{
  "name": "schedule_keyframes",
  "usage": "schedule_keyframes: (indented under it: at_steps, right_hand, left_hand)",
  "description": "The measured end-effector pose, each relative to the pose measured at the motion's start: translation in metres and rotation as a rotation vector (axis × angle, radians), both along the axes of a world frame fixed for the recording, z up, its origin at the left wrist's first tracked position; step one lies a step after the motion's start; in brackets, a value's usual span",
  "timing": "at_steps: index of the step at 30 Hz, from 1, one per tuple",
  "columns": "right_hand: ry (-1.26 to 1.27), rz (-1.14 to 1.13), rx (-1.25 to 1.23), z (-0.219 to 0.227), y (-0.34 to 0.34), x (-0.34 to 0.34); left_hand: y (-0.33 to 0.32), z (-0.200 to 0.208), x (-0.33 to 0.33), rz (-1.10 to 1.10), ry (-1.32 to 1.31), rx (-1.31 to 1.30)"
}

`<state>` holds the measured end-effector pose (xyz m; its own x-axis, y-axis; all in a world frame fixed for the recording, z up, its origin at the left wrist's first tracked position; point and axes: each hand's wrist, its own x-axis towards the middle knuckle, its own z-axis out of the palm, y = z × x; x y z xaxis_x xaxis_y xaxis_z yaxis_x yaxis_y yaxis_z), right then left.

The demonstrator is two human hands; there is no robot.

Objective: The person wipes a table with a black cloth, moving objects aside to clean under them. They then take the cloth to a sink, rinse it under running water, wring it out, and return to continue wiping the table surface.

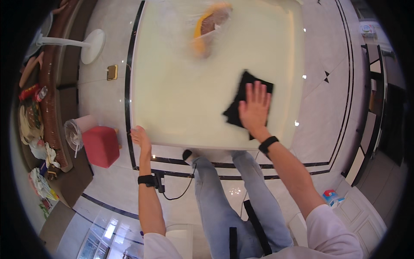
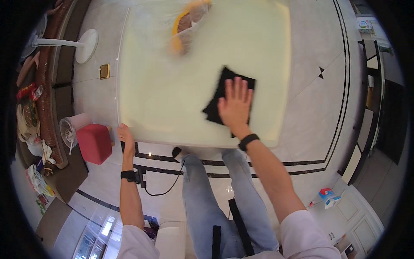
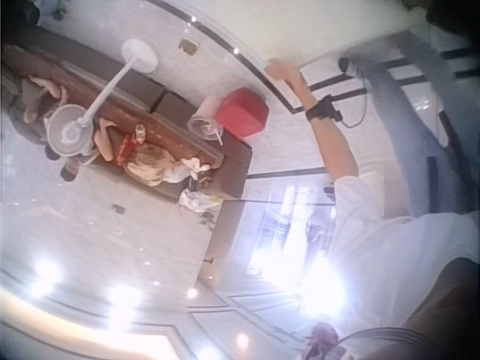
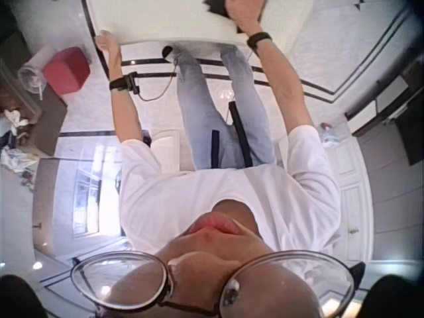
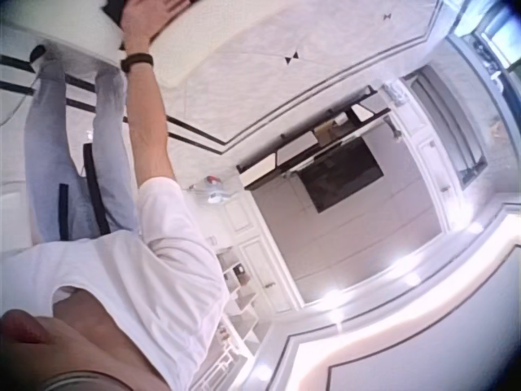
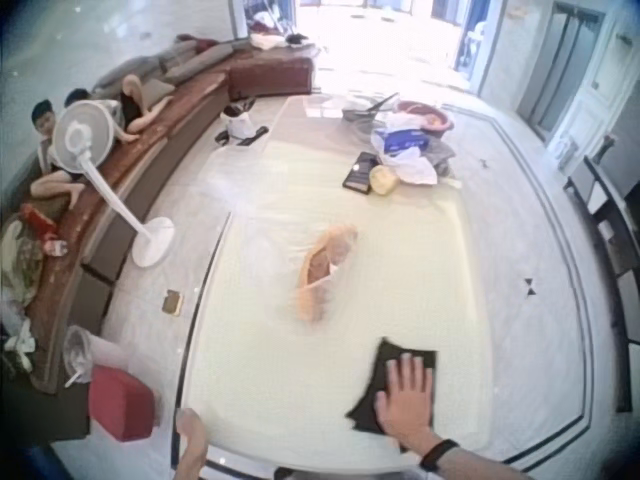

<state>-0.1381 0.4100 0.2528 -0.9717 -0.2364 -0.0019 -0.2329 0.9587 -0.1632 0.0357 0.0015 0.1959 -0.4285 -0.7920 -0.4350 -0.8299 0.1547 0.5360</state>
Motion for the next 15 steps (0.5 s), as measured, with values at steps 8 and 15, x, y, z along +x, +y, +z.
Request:
schedule_keyframes:
  at_steps: [8,15]
  right_hand:
    - [-0.101,0.387,-0.361,0.009,-0.297,0.066]
    - [-0.154,0.395,-0.405,0.017,-0.294,0.071]
  left_hand:
    - [-0.019,0.049,-0.009,-0.016,0.242,0.694]
    - [-0.037,0.088,-0.067,-0.327,-0.035,-0.032]
